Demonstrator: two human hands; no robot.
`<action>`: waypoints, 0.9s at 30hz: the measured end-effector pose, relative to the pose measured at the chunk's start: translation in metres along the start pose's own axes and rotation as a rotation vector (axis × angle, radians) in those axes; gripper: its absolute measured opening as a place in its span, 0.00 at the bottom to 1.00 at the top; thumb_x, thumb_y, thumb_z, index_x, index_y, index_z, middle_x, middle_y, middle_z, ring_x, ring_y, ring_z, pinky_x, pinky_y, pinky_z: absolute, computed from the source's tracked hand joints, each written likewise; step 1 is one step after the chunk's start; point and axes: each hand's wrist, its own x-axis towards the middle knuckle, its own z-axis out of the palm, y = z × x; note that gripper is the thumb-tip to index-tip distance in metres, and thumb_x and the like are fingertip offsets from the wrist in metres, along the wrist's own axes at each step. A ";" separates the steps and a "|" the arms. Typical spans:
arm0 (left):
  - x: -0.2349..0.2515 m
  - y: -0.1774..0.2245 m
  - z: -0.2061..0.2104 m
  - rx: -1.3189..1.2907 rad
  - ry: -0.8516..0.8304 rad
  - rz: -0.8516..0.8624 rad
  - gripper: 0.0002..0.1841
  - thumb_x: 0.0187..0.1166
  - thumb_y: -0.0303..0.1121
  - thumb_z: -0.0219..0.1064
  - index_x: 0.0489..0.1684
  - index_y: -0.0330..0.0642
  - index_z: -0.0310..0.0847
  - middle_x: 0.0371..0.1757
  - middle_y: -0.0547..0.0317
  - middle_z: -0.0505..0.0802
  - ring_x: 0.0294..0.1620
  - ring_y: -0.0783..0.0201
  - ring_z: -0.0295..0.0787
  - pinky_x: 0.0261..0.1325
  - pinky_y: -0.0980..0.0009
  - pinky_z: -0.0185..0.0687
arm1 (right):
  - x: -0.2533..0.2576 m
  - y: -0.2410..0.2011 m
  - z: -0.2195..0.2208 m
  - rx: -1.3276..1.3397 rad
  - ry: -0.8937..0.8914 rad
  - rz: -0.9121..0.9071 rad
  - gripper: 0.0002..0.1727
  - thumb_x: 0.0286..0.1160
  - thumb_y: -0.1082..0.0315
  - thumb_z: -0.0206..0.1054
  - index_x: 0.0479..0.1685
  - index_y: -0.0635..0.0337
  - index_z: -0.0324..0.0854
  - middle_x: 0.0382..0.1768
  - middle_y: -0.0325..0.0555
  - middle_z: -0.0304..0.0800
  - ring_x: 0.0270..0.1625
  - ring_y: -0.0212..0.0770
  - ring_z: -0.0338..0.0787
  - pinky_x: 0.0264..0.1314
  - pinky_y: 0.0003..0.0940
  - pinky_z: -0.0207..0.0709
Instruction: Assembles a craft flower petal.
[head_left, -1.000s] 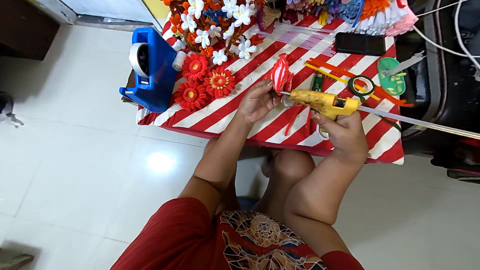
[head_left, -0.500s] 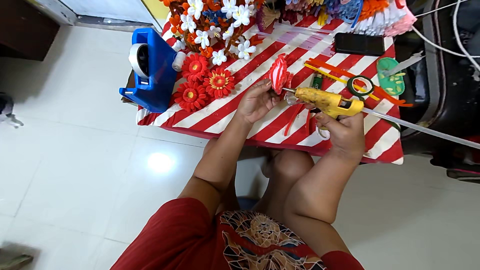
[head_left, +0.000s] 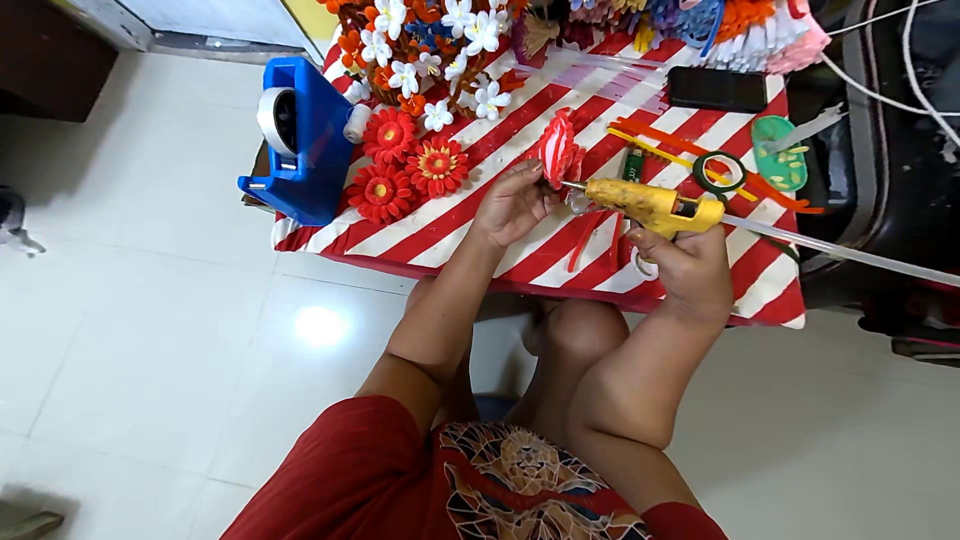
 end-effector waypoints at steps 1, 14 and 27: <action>0.000 0.000 0.000 0.000 0.000 0.000 0.10 0.83 0.32 0.58 0.40 0.45 0.87 0.41 0.57 0.94 0.39 0.65 0.91 0.47 0.68 0.87 | 0.000 0.000 0.000 -0.003 -0.003 0.002 0.18 0.67 0.78 0.68 0.54 0.49 0.83 0.40 0.18 0.91 0.33 0.14 0.84 0.40 0.13 0.82; 0.000 -0.002 -0.001 -0.012 -0.017 -0.011 0.09 0.83 0.32 0.58 0.40 0.45 0.86 0.41 0.56 0.94 0.40 0.65 0.92 0.47 0.69 0.87 | 0.001 0.000 0.001 0.001 0.026 -0.060 0.18 0.68 0.77 0.69 0.56 0.49 0.81 0.44 0.20 0.91 0.38 0.15 0.87 0.44 0.15 0.84; -0.001 -0.003 0.000 -0.006 -0.044 -0.024 0.10 0.82 0.30 0.58 0.39 0.43 0.87 0.42 0.54 0.94 0.40 0.65 0.92 0.45 0.71 0.87 | 0.002 -0.001 0.003 -0.002 0.050 -0.053 0.19 0.70 0.77 0.68 0.58 0.48 0.81 0.43 0.19 0.91 0.35 0.15 0.85 0.41 0.14 0.83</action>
